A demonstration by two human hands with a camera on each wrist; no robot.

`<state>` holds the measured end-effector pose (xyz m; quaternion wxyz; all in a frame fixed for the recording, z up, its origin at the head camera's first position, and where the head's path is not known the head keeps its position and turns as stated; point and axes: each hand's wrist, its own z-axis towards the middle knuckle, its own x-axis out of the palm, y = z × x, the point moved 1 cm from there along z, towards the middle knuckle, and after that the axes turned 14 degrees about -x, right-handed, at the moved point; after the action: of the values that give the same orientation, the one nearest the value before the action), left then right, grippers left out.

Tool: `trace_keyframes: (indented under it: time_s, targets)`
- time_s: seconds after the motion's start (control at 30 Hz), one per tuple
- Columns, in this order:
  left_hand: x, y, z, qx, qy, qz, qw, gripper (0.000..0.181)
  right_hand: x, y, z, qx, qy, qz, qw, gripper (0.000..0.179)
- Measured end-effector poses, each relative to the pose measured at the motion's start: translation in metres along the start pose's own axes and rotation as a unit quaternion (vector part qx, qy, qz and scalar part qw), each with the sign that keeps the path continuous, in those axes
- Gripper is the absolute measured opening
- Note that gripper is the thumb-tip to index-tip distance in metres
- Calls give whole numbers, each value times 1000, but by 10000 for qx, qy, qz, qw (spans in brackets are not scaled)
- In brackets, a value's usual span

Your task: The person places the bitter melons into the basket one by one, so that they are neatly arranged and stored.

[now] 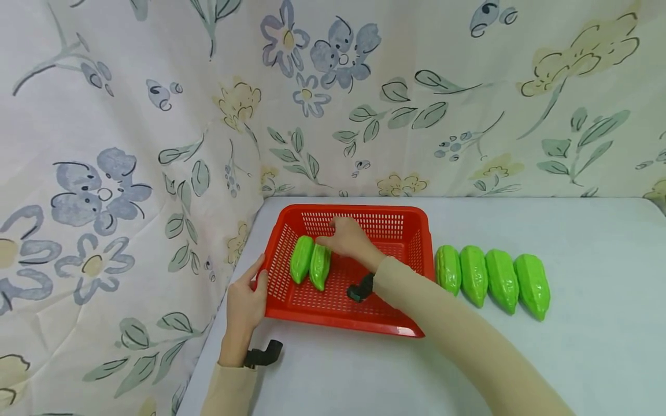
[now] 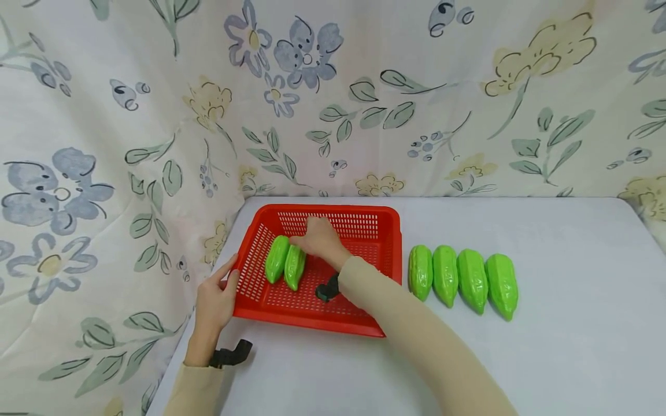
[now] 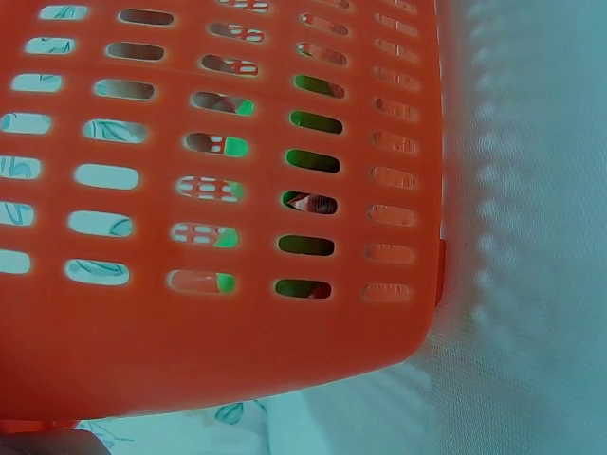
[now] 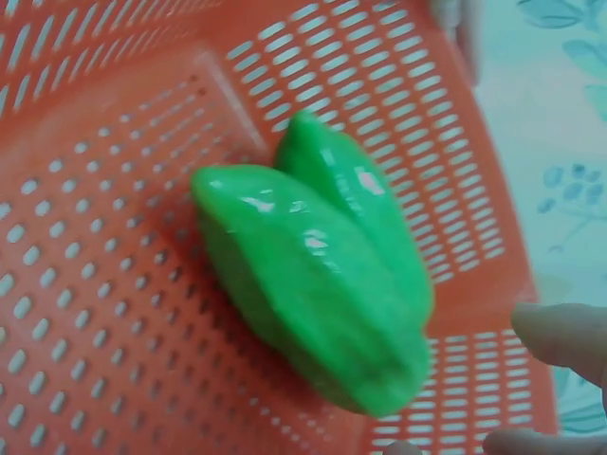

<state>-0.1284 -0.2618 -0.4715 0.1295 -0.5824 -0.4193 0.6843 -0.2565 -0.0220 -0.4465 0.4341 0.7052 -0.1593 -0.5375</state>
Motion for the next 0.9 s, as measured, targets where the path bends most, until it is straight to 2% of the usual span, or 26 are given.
trace_keyframes:
  time_s: [0.33,0.67,0.9]
  targets:
    - [0,0,0,0,16,-42,10000,44,-23,10,-14,-210,-73,292,9993,67]
    - [-1,-1,0,-15,44,-33,10000,45,-28,11,-24,-261,16,259,9993,64]
    - [-1,1,0,-78,86,-49,9999,45,-46,7,-36,-355,-3,449,9984,64]
